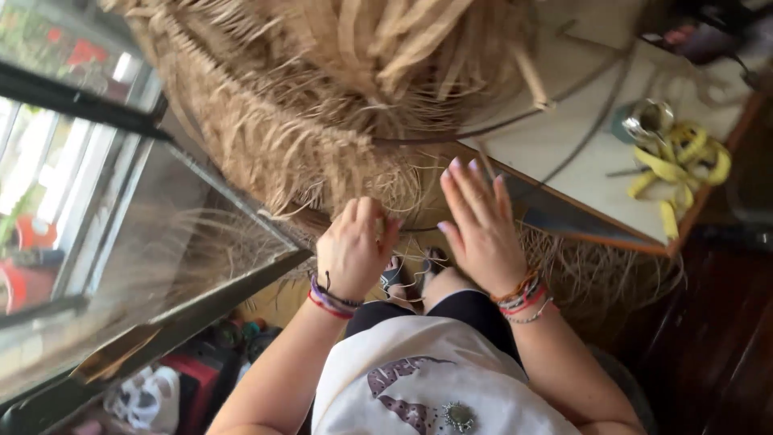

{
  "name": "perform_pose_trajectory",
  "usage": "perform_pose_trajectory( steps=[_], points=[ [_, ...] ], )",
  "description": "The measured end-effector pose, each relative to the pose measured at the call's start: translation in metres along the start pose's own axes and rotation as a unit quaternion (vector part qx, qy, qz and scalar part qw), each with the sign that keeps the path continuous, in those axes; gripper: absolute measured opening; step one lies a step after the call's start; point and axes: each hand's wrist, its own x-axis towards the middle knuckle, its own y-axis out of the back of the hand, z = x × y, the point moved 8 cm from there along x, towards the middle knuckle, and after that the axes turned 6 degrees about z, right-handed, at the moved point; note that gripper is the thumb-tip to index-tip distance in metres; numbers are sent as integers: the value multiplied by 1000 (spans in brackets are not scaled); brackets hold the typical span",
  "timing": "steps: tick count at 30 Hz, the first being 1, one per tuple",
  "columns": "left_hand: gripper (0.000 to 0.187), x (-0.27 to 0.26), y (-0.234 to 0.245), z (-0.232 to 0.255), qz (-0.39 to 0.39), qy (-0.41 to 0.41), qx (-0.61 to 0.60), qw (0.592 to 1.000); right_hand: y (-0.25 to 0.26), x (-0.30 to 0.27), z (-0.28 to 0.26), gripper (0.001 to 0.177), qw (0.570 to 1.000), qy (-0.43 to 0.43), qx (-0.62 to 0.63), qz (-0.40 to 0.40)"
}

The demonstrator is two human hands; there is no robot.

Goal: The person is measuring and organizing long natural fiber strands, likely for a weaving or craft project.

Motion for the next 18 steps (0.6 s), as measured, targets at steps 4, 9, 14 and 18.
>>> perform_pose_trajectory(
  steps=[4, 9, 14, 18],
  points=[
    [23, 1, -4, 90, 6, -178, -104, 979, 31, -40, 9, 63, 999, -32, -8, 28],
    [18, -25, -69, 205, -61, -294, -158, 941, 77, -129, 62, 58, 989, -128, -34, 67],
    [16, -68, -158, 318, -164, -359, -209, 895, 118, -240, 135, 68, 957, -276, -85, 40],
    [12, -116, -231, 395, -234, -383, -223, 865, 148, -332, 184, 65, 926, -364, -95, 41]
  ],
)
